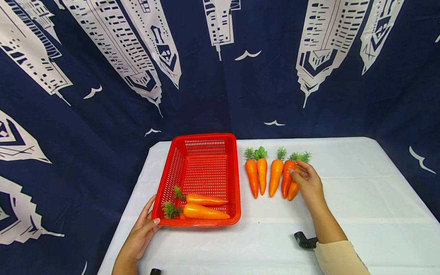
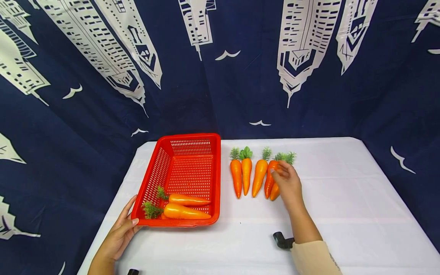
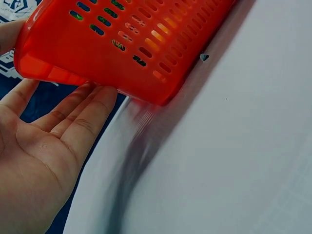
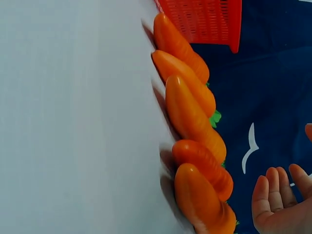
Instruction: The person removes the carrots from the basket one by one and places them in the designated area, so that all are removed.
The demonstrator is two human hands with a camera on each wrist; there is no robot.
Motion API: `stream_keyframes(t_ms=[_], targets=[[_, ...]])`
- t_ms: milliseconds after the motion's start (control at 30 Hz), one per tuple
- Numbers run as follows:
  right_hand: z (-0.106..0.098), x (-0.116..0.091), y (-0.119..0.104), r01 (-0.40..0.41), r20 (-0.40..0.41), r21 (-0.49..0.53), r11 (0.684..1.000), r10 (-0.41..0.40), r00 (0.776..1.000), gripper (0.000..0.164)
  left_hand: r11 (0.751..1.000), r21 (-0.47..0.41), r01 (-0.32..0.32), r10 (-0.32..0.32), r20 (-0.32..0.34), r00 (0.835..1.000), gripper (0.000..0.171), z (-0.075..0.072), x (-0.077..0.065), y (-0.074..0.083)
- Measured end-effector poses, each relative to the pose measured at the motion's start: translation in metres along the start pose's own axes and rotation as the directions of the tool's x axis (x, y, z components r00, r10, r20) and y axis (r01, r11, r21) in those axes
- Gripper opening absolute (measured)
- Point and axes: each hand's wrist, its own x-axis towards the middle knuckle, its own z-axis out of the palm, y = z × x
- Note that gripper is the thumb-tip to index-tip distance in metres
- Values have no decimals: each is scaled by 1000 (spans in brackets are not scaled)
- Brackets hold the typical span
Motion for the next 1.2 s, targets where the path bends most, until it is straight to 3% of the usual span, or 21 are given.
stream_keyframes(t_ms=[600, 900, 1200], targets=[[10, -14, -8, 67, 114, 11, 998, -67, 991, 61, 1000, 1, 5, -5, -4, 1000, 75, 0, 0, -1], [18, -19, -11, 118, 176, 51, 992, -125, 976, 58, 1000, -1, 10, -10, -13, 1000, 75, 1, 0, -1], [28, -30, -20, 79, 251, 56, 995, -91, 964, 58, 1000, -7, 7, -7, -12, 1000, 75, 1, 0, -1]])
